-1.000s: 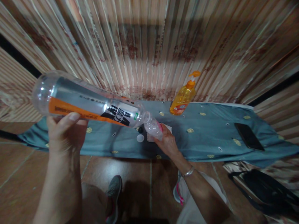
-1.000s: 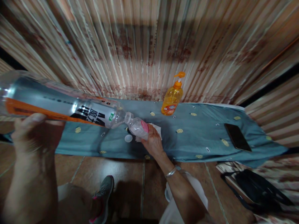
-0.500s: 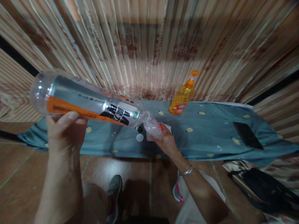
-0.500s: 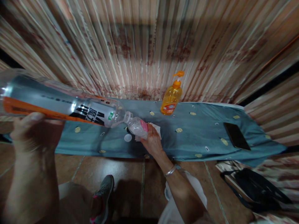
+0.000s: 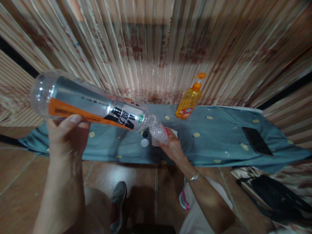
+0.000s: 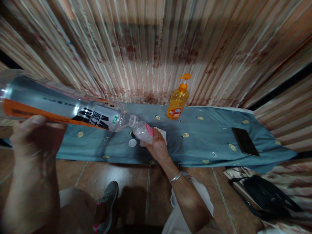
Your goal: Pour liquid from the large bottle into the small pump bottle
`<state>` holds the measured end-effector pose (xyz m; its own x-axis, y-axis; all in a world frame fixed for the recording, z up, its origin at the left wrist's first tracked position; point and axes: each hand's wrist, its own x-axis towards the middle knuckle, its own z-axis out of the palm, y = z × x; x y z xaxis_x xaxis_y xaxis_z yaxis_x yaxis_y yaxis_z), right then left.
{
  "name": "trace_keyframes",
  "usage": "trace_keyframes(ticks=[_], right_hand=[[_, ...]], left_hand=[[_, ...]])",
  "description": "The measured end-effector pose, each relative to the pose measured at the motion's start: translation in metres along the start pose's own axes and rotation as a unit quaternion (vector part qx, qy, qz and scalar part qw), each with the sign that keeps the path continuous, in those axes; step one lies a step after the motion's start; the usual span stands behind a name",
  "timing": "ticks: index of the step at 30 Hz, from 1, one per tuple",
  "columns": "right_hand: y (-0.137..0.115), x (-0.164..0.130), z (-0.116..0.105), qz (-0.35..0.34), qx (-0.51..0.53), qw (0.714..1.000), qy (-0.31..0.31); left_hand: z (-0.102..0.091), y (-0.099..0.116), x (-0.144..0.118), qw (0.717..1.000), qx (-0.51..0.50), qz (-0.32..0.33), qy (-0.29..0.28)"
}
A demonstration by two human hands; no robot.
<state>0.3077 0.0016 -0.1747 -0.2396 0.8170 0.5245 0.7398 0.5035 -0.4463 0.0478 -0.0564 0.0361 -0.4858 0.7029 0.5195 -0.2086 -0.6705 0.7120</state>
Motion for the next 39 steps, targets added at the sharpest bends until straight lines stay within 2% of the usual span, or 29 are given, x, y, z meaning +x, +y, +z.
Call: trace_keyframes(ticks=[9, 15, 22, 30, 39], right_hand=[[0.000, 0.000, 0.000, 0.007, 0.005, 1.000, -0.003], [0.001, 0.001, -0.003, 0.016, 0.021, 0.999, -0.020], [0.001, 0.001, -0.002, 0.021, 0.021, 0.999, -0.013], [0.001, 0.002, -0.004, 0.025, 0.022, 0.999, -0.009], [0.003, 0.001, -0.004, 0.032, 0.023, 0.999, -0.010]], left_hand=[[-0.005, -0.003, 0.002, 1.000, -0.011, 0.002, -0.003], [-0.003, -0.006, 0.008, 1.000, -0.022, 0.011, 0.006], [-0.002, -0.005, 0.006, 1.000, -0.024, 0.011, -0.001], [0.005, -0.006, 0.003, 0.999, -0.013, -0.009, 0.036], [0.008, -0.008, 0.003, 0.999, -0.013, -0.006, 0.036]])
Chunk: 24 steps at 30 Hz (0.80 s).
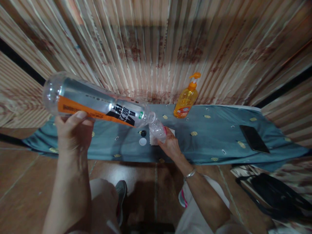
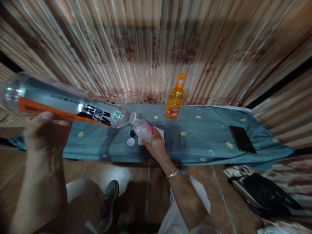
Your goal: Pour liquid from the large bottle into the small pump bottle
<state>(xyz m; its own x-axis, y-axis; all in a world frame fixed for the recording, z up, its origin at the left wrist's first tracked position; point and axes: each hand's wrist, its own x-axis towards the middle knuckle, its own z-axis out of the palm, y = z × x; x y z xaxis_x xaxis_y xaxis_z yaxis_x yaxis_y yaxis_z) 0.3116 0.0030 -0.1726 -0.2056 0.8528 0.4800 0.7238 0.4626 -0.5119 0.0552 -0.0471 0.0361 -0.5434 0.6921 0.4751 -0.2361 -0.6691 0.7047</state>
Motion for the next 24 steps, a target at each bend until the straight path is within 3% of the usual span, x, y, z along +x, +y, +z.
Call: trace_keyframes(ticks=[24], right_hand=[[-0.0037, 0.0012, -0.0049, 0.008, 0.000, 1.000, -0.010]], left_hand=[[0.0075, 0.0041, 0.0054, 0.999, 0.003, 0.014, -0.038]])
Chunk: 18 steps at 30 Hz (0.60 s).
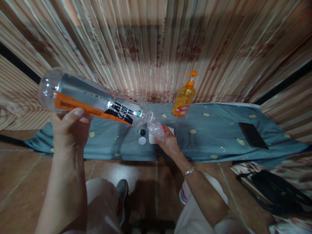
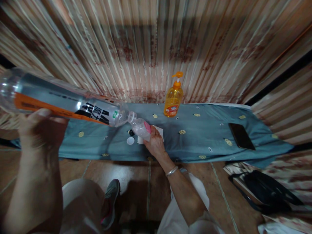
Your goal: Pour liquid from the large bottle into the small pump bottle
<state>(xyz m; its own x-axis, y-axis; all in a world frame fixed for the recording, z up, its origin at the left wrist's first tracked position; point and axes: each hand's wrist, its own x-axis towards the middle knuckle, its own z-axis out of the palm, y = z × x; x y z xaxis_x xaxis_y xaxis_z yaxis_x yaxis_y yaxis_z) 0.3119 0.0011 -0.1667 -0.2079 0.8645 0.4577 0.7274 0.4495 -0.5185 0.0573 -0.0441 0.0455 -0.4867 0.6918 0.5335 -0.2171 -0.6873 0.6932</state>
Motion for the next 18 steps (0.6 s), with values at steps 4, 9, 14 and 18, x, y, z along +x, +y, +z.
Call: trace_keyframes(ticks=[4, 9, 14, 18], right_hand=[[0.0009, -0.0002, 0.0003, -0.002, 0.001, 1.000, 0.003], [0.0022, -0.0003, 0.0014, -0.002, -0.001, 1.000, 0.000], [0.0010, -0.0001, 0.0004, 0.001, -0.002, 1.000, -0.003], [0.0007, 0.0002, -0.0002, -0.002, 0.002, 1.000, -0.001]], left_hand=[[0.0021, 0.0005, 0.0001, 1.000, 0.006, -0.003, -0.001], [0.0023, 0.0008, 0.0003, 1.000, -0.004, 0.004, -0.015], [0.0041, 0.0023, 0.0018, 1.000, -0.003, 0.008, -0.017], [0.0069, 0.0035, 0.0019, 1.000, 0.021, 0.009, -0.013]])
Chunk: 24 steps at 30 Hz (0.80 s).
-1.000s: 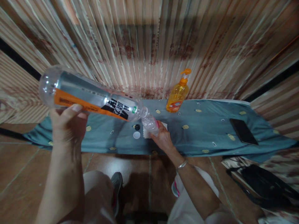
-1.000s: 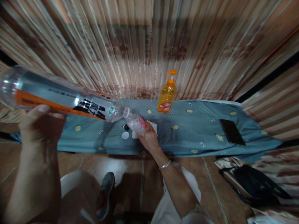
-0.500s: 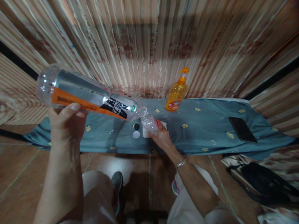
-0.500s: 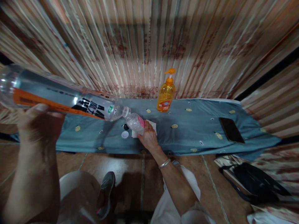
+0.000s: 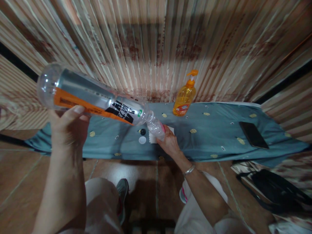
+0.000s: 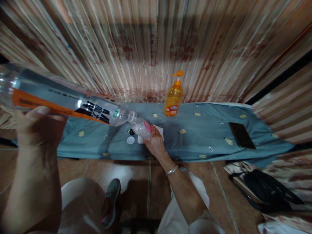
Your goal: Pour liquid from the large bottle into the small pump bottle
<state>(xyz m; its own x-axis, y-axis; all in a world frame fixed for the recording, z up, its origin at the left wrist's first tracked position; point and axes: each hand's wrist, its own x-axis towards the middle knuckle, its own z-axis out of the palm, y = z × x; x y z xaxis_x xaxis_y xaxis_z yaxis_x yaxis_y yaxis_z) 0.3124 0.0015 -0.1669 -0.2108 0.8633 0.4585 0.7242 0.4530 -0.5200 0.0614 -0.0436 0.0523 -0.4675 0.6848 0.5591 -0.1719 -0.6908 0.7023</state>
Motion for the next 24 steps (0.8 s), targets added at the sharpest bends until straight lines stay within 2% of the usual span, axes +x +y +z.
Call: trace_keyframes(ticks=[15, 24], right_hand=[[0.0012, -0.0006, 0.0027, -0.001, -0.012, 1.000, 0.001], [0.0026, -0.0008, 0.0034, -0.003, -0.009, 1.000, -0.002]], left_hand=[[0.0020, -0.0008, 0.0021, 1.000, 0.011, 0.008, 0.002], [-0.0038, -0.0022, 0.0034, 1.000, -0.010, 0.000, -0.008]])
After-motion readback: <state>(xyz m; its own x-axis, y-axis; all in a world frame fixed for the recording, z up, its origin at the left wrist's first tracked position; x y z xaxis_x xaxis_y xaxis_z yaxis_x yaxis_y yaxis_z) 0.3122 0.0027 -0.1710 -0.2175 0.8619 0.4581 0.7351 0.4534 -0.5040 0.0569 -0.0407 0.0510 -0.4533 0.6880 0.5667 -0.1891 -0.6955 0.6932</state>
